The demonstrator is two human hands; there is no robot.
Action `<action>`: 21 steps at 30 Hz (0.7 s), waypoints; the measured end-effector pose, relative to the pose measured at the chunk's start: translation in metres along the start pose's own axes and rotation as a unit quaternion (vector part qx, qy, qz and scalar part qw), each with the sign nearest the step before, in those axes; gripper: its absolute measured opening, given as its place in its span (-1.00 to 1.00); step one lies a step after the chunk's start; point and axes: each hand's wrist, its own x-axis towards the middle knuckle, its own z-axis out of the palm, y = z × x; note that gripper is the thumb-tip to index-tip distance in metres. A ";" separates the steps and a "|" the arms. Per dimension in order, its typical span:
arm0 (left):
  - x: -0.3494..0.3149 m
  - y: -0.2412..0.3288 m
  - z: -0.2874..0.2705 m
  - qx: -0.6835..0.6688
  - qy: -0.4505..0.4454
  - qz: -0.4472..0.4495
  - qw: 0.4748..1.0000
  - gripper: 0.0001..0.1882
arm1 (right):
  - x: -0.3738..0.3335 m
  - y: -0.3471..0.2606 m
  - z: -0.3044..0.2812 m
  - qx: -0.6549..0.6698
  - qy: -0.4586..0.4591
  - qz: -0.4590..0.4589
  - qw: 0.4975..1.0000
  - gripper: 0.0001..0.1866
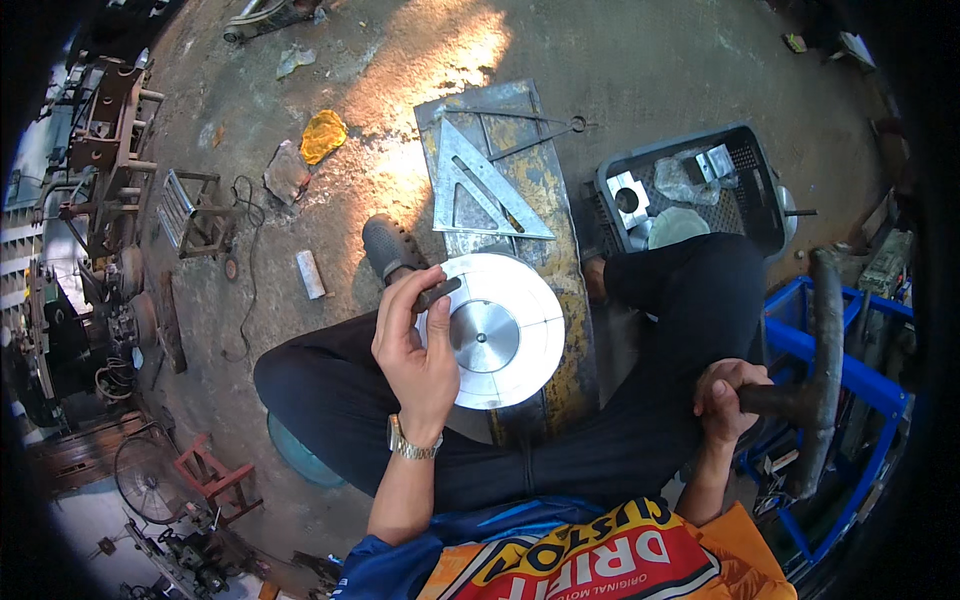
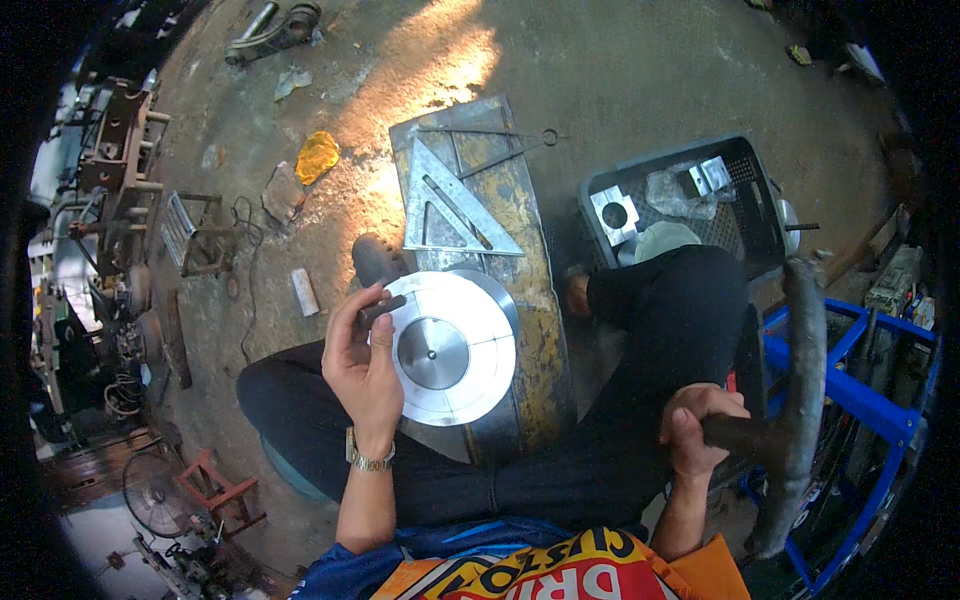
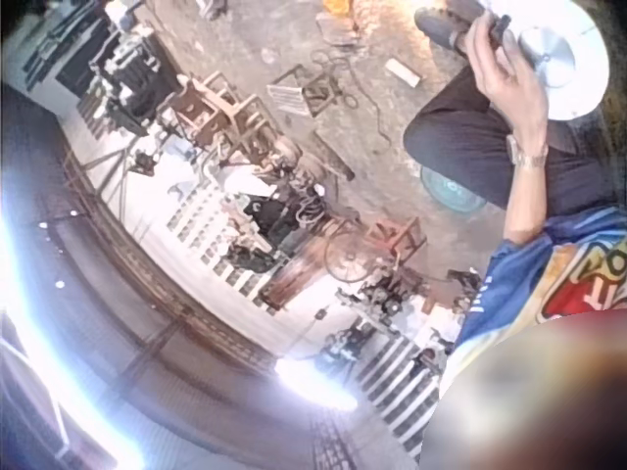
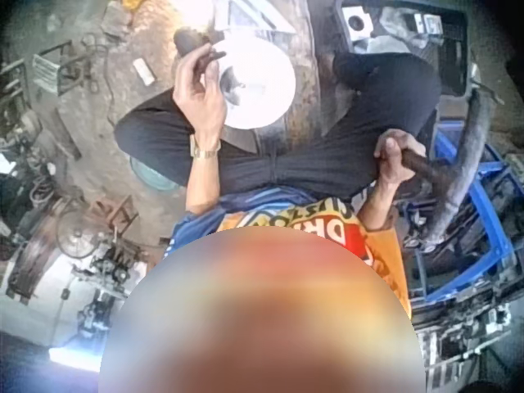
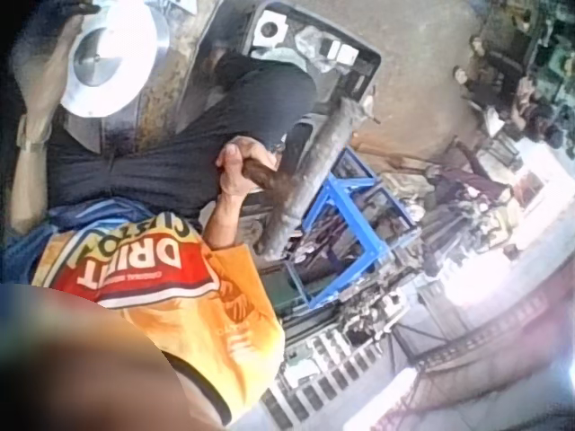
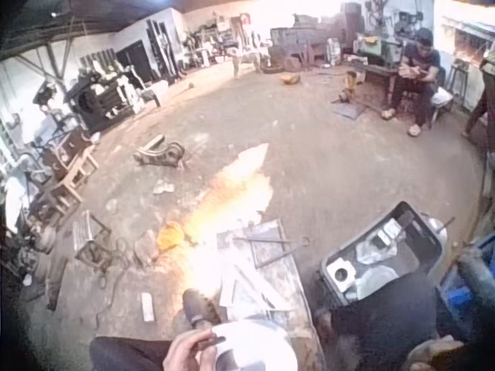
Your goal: The person sits on the floor in a workshop and assembles a circular metal part. They place a small metal pin into a hole on the part, then use a hammer to tap the pin into place. The person repeats this process for another pin on the same part.
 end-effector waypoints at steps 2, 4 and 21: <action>0.000 0.000 0.002 0.026 0.004 0.007 1.000 -0.72 | 0.005 0.001 0.000 0.025 -0.007 -0.022 0.999 -0.63; -0.001 0.001 0.003 0.047 0.008 -0.017 0.999 -0.71 | 0.011 0.002 0.000 0.034 -0.012 -0.041 0.998 -0.66; -0.004 -0.009 0.006 0.122 0.030 0.058 0.990 -0.74 | 0.022 0.006 -0.009 0.034 -0.016 -0.029 0.999 -0.74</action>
